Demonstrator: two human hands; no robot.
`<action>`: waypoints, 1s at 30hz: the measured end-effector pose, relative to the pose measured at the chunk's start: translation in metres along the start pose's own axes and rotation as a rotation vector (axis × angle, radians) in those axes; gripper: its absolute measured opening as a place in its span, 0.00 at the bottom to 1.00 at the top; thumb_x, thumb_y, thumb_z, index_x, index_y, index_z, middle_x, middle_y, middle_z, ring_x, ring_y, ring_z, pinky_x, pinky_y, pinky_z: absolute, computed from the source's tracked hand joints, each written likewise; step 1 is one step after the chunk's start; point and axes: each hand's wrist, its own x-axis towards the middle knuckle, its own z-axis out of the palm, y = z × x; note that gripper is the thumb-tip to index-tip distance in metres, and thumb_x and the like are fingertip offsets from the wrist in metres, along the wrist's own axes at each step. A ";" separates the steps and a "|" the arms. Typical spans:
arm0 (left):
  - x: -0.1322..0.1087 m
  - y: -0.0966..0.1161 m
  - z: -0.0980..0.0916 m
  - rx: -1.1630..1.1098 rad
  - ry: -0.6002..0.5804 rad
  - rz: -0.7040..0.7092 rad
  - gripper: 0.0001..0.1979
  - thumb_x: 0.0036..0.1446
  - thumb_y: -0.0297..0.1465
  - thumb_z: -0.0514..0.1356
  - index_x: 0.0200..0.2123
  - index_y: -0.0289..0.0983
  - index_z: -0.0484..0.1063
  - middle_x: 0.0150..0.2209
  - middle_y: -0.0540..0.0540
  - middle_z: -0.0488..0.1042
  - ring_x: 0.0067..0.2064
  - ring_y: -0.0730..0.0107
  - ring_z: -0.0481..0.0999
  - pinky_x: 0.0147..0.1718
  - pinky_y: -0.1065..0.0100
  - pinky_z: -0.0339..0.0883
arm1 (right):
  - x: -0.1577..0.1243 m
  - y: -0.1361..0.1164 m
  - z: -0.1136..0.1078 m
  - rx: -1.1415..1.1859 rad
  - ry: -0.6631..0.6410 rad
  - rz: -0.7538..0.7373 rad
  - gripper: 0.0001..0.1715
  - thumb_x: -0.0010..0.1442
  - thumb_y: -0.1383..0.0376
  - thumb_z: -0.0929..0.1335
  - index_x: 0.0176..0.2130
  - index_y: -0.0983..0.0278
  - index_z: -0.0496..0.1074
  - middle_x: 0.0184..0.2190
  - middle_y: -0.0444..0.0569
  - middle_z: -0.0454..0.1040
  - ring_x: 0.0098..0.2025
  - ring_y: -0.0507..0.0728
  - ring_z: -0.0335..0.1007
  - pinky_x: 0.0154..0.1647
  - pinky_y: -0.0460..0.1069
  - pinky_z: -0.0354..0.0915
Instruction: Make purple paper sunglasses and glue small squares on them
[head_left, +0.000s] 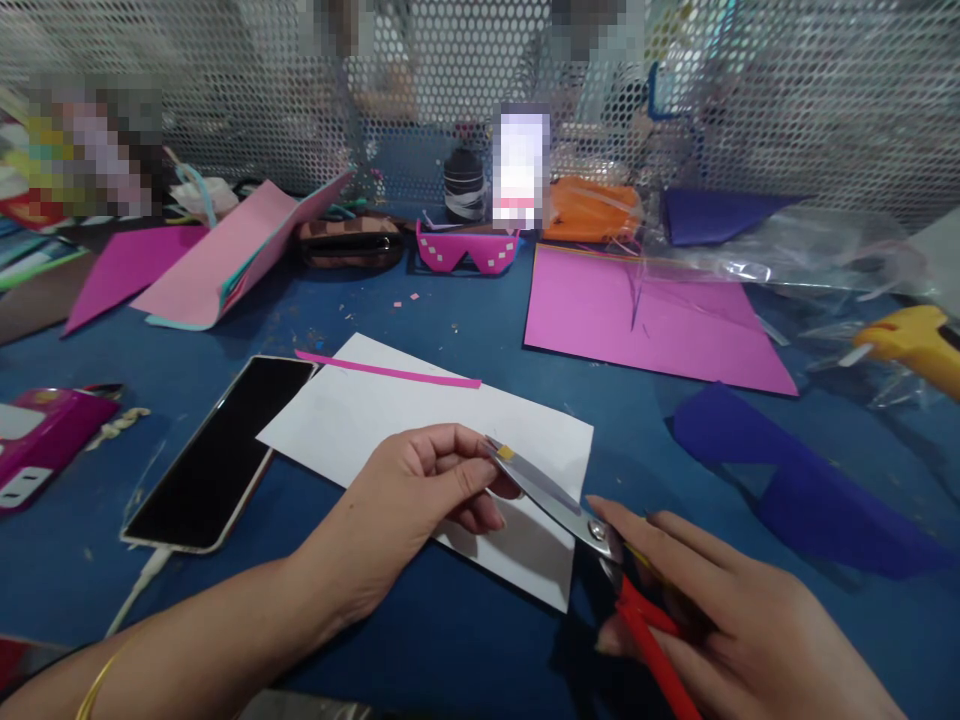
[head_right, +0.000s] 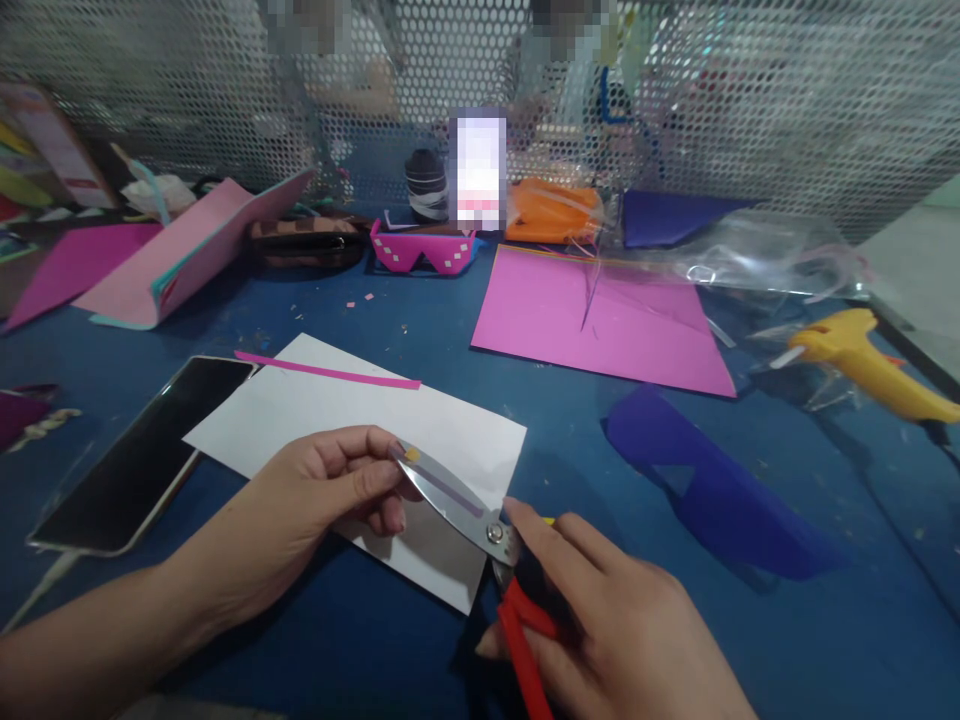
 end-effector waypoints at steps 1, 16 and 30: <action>0.000 0.000 0.000 0.006 0.003 0.000 0.04 0.56 0.30 0.65 0.31 0.35 0.77 0.22 0.51 0.78 0.23 0.80 0.74 0.24 0.80 0.67 | 0.000 0.000 0.000 0.001 -0.003 -0.002 0.34 0.57 0.68 0.68 0.62 0.58 0.67 0.40 0.49 0.79 0.33 0.56 0.80 0.29 0.45 0.76; -0.002 0.003 0.003 0.060 0.019 -0.022 0.06 0.57 0.30 0.64 0.29 0.35 0.78 0.21 0.51 0.77 0.23 0.79 0.72 0.25 0.78 0.64 | 0.000 -0.004 -0.003 0.044 -0.031 0.013 0.33 0.58 0.69 0.68 0.62 0.58 0.67 0.36 0.47 0.78 0.32 0.54 0.79 0.29 0.43 0.75; -0.001 0.005 0.004 0.059 0.022 -0.061 0.07 0.55 0.32 0.65 0.28 0.34 0.78 0.20 0.51 0.75 0.22 0.78 0.71 0.23 0.78 0.65 | 0.003 -0.007 -0.006 0.059 -0.054 0.027 0.31 0.59 0.68 0.68 0.62 0.59 0.67 0.34 0.45 0.77 0.31 0.52 0.78 0.28 0.41 0.73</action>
